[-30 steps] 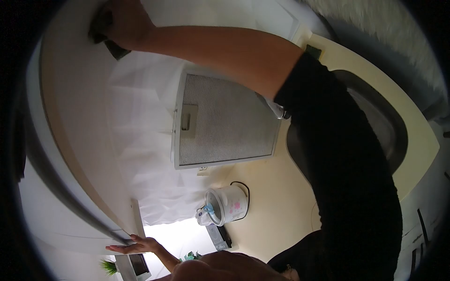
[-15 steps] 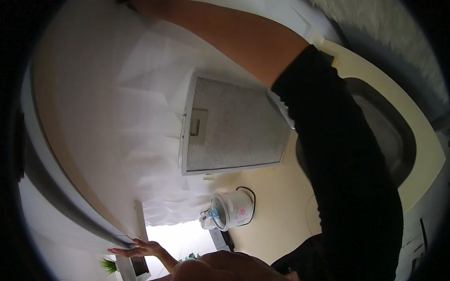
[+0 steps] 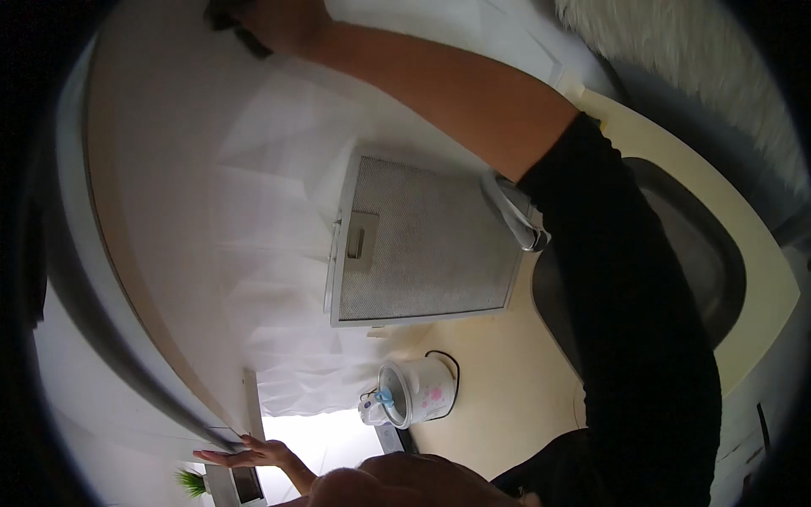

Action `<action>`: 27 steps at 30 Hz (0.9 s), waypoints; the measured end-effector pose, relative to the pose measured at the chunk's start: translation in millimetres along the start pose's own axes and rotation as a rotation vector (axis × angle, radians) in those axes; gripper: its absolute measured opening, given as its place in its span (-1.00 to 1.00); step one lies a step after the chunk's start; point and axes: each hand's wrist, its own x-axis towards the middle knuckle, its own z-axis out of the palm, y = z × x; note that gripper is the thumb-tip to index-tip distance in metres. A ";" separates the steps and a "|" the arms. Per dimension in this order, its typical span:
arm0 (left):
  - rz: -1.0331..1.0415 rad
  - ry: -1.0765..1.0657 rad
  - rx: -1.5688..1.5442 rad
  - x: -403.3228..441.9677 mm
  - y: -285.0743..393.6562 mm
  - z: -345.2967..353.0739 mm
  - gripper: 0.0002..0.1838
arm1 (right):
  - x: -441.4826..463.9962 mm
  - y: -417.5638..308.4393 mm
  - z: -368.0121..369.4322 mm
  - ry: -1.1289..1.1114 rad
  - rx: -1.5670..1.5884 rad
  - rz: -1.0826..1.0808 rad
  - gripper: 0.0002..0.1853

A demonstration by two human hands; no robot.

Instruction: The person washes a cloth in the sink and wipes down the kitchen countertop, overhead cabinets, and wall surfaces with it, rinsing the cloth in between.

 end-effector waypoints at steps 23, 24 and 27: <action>-0.003 0.017 -0.012 1.2 2.7 0.1 -0.22 | -52.7 -58.3 9.0 -0.113 0.356 0.088 -0.83; 0.005 0.016 -0.028 0.1 -1.6 -0.9 -0.21 | -78.1 -80.8 11.5 -0.124 0.384 -0.037 -0.77; 0.000 0.016 -0.061 -0.3 -2.4 2.0 -0.21 | -107.7 -128.4 21.3 -0.145 0.501 -0.010 -0.76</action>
